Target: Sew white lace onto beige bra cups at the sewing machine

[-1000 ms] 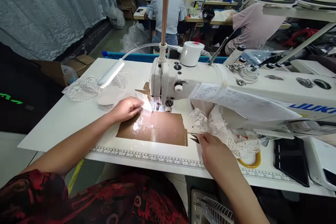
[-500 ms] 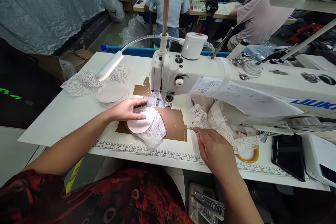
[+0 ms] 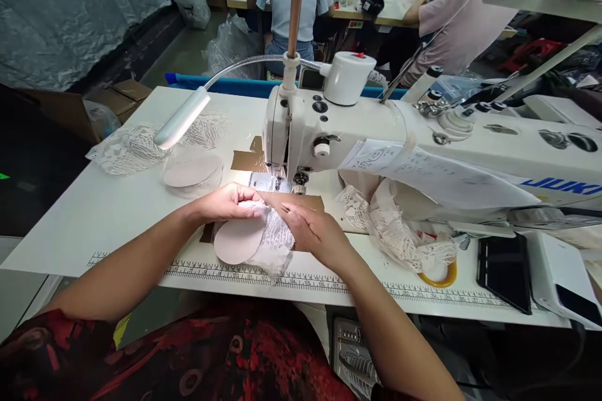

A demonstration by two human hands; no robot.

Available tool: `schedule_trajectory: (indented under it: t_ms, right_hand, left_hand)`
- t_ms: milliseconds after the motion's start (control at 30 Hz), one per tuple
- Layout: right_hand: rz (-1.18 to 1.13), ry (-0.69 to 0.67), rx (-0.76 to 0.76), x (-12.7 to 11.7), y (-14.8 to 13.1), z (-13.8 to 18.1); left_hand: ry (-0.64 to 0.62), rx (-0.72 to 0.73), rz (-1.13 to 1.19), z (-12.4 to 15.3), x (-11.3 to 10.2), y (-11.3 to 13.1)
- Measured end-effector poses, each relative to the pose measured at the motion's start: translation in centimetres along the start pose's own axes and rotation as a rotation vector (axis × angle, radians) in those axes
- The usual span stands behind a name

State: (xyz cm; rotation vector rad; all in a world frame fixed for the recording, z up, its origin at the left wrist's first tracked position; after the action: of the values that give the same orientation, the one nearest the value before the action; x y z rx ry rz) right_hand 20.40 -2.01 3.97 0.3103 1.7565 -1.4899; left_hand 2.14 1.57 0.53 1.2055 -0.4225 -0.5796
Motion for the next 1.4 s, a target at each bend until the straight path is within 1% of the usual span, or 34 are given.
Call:
schedule_trajectory:
  t_ms: [100, 167, 233, 333, 433, 633, 767, 833, 967, 1033, 1167, 1267, 1400]
  right_hand:
    - [-0.093, 0.013, -0.075, 0.2, -0.8, -1.6]
    - [-0.174, 0.013, -0.090, 0.6, -0.6, -2.2]
    - [-0.260, 0.008, -0.063, 1.1, 0.1, -2.4]
    - [-0.364, -0.024, -0.014, 2.0, 1.2, -2.4]
    - [-0.418, -0.062, 0.021, 2.6, 1.7, -2.3]
    - [-0.386, -0.079, 0.019, 2.8, 0.8, -2.4]
    - [-0.404, -0.035, -0.029, 2.7, 0.1, -2.5]
    - [-0.399, -0.013, -0.031, 2.7, 0.2, -2.5]
    - [-0.380, 0.000, 0.041, 2.8, 1.5, -2.5]
    - [-0.381, -0.022, 0.047, 2.7, 2.0, -2.4]
    - [-0.358, -0.101, 0.025, 2.7, 1.9, -2.4]
    - [-0.337, -0.124, 0.022, 2.8, 1.4, -2.4]
    - [-0.327, -0.130, -0.028, 3.0, 0.3, -2.5]
  left_hand:
    - [-0.003, -0.001, -0.007, 0.2, 0.2, 0.1]
    - [0.003, -0.002, -0.043, 0.4, 0.2, 0.2]
    - [0.019, -0.017, -0.034, 0.4, 0.1, 0.1]
    - [0.046, -0.028, 0.042, 0.2, -0.1, -0.3]
    - [0.041, -0.025, 0.095, 0.0, -0.2, -0.7]
    - [0.009, -0.048, 0.055, -0.2, 0.1, -0.9]
    - [-0.013, -0.067, 0.047, -0.1, 0.4, -0.5]
    - [-0.029, -0.071, 0.053, 0.0, 0.4, -0.3]
    - [-0.098, -0.058, 0.021, 0.4, 0.2, -0.2]
    - [-0.111, -0.076, 0.004, 0.6, -0.1, -0.3]
    - [-0.085, -0.087, 0.002, 0.7, -0.2, -0.3]
    - [-0.101, -0.076, 0.002, 0.6, 0.3, -0.4]
    - [-0.114, -0.042, -0.020, 0.2, 0.7, -0.2]
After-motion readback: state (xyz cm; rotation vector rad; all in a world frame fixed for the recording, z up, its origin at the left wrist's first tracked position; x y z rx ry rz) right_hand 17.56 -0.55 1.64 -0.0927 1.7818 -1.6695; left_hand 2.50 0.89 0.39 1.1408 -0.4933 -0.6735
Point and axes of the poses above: each hand's wrist, its own z-axis away from the middle knuckle, its own x-axis out of the palm, y = z × x, the point moved 6 cm from there along -z, towards the middle knuckle, and after that the axes turned 3 degrees about y, right-handed, at the moved point
